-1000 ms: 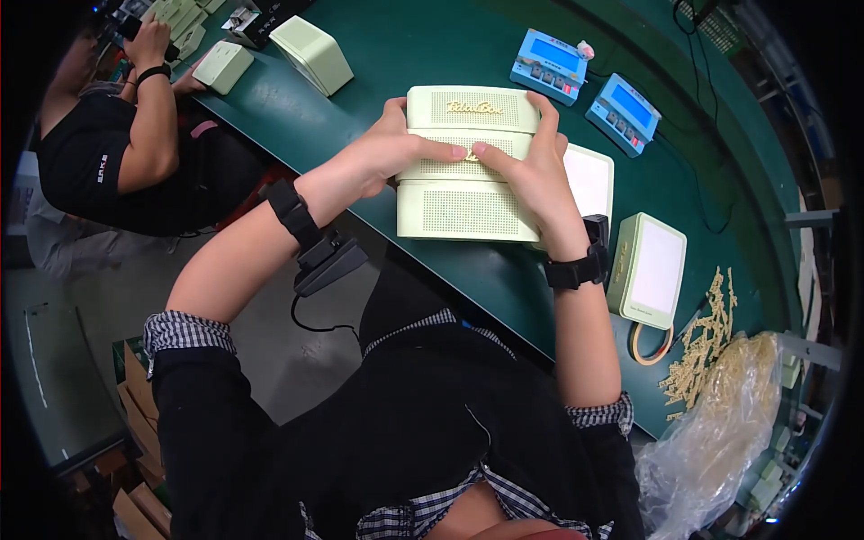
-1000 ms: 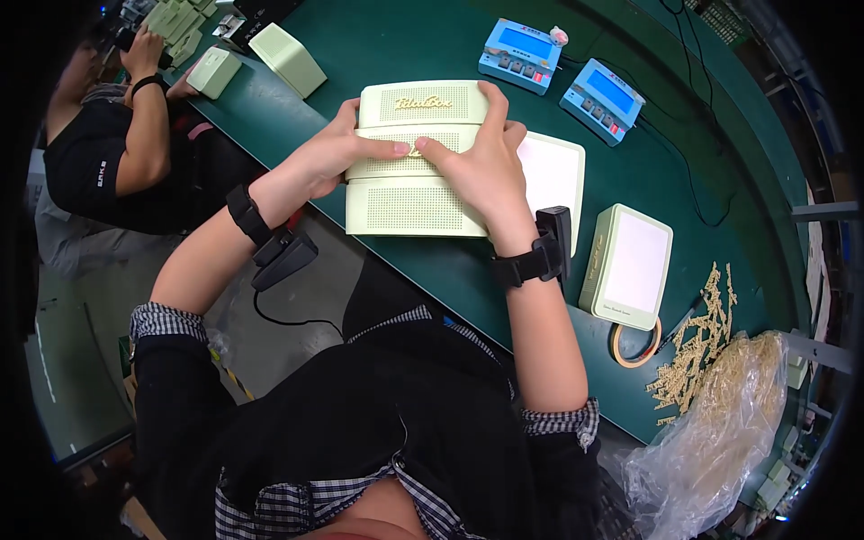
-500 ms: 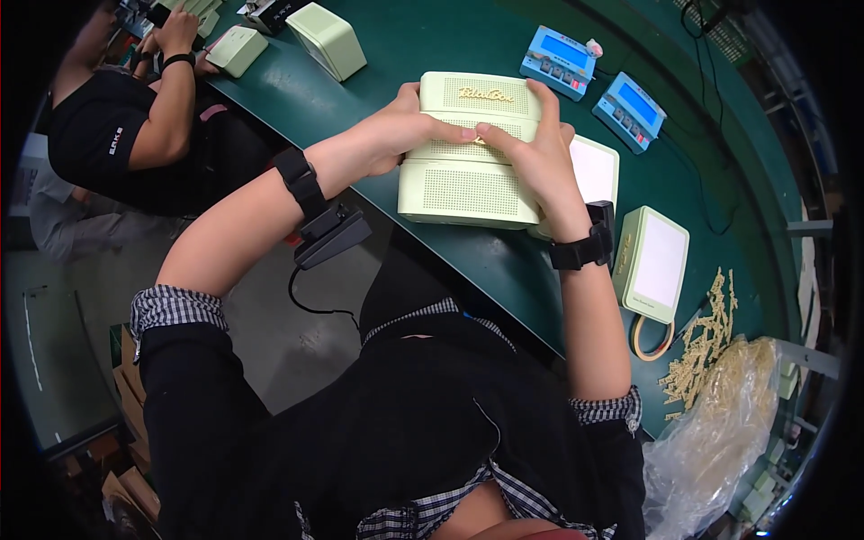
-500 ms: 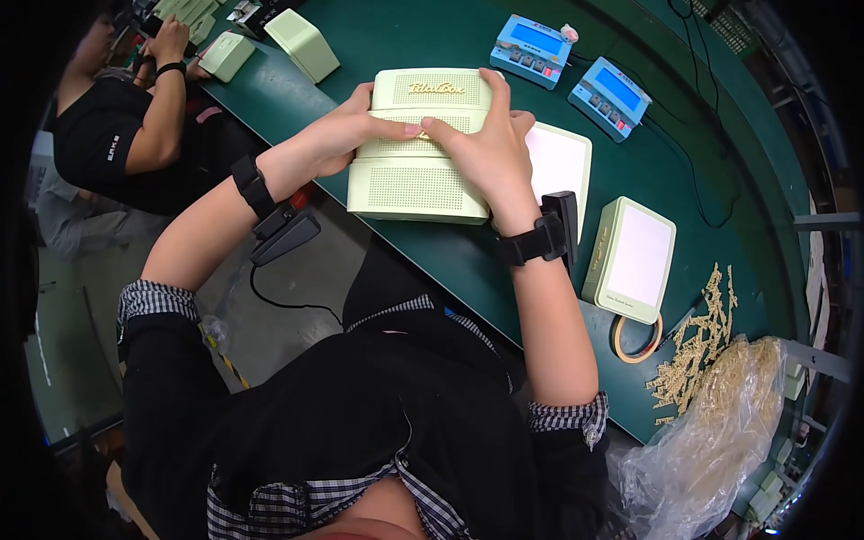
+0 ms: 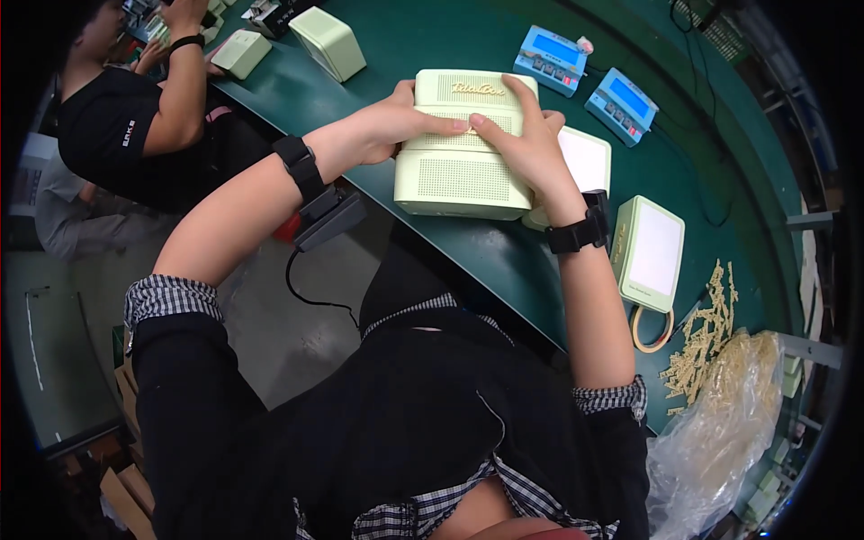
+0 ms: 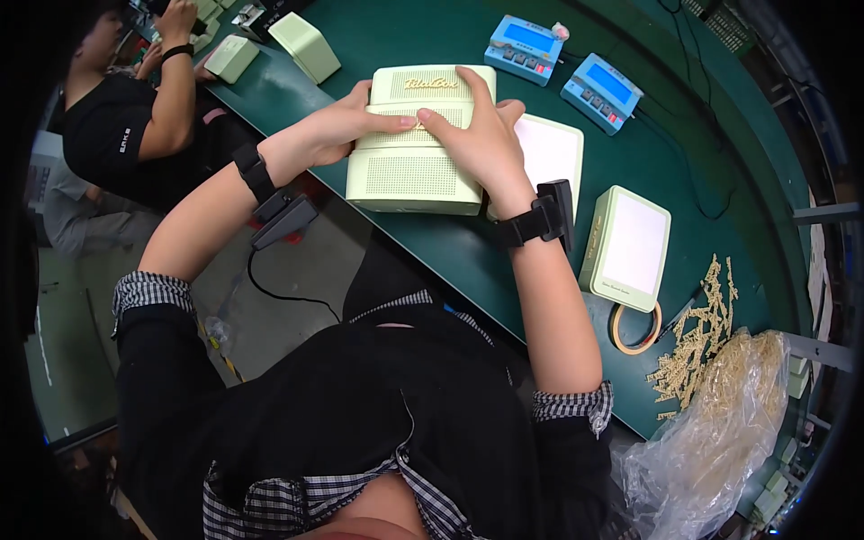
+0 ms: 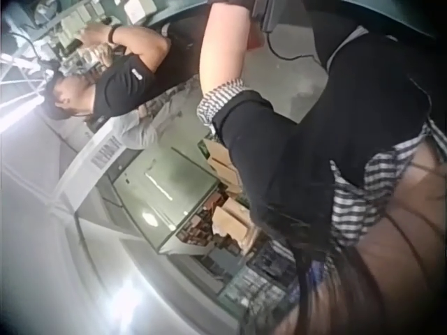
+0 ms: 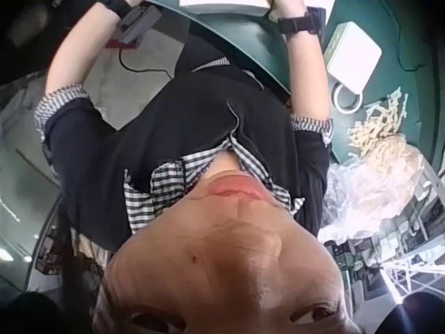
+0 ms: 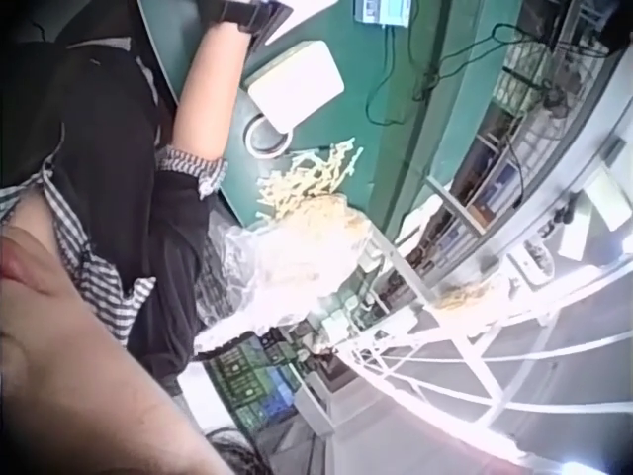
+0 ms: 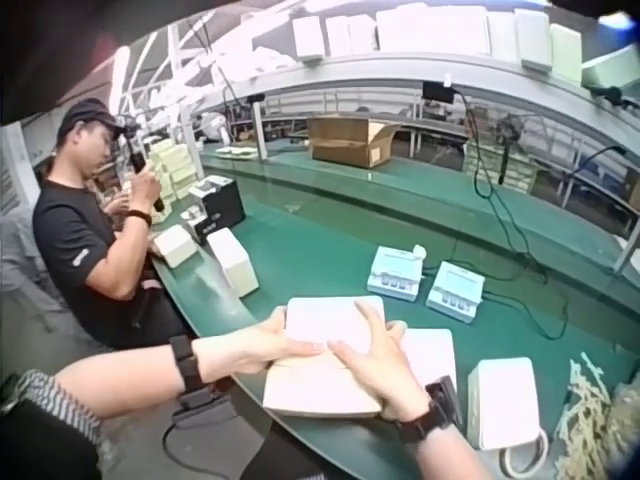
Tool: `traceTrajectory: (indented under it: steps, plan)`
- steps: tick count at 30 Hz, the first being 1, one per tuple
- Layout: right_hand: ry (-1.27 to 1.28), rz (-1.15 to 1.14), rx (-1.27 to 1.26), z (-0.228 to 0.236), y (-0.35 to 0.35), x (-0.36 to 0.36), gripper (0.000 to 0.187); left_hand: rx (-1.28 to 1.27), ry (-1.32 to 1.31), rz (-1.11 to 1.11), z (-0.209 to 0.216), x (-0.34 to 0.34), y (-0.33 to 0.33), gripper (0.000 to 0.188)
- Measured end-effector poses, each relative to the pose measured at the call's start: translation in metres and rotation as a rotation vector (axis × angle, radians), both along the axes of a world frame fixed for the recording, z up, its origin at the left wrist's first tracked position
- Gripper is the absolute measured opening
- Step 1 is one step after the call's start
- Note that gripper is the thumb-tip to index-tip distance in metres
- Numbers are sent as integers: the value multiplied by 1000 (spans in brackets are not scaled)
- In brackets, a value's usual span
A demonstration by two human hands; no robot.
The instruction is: The person picks up a speaker, presses its buttons to test it, and then applies a decorative logo to the speaker's grille. They press the logo into place by hand before setting the speaker aside and repeating the process.
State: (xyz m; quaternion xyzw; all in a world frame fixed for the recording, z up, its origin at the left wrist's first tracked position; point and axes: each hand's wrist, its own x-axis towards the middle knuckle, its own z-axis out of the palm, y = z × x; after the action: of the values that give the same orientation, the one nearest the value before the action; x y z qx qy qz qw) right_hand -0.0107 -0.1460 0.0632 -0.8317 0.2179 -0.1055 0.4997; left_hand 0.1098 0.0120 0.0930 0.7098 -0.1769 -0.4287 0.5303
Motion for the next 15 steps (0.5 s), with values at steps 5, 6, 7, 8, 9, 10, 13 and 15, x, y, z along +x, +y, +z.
traceTrajectory:
  steps: [5,6,7,8,9,10,13,15]
  plan:
    - [-66,36,18,-6,-10,-2,84,-81,118,-26,2,8,2,102]
    - [-82,53,24,-8,-10,-3,85,-48,92,-36,3,9,3,103]
    - [-82,59,30,-9,-8,-3,85,-13,68,-39,3,7,5,105]
    - [-96,54,23,-10,-8,-3,86,-7,67,-32,3,6,8,105]
    - [-111,49,16,-11,-7,-3,87,29,44,-19,2,4,10,103]
    - [-132,30,0,-9,-9,-3,88,57,14,-20,2,5,7,102]
    - [-174,0,-30,-14,-15,-6,89,105,-352,-24,2,15,-8,98]
    - [-214,-17,-56,-15,-19,-2,89,139,-1001,7,11,36,-26,92]
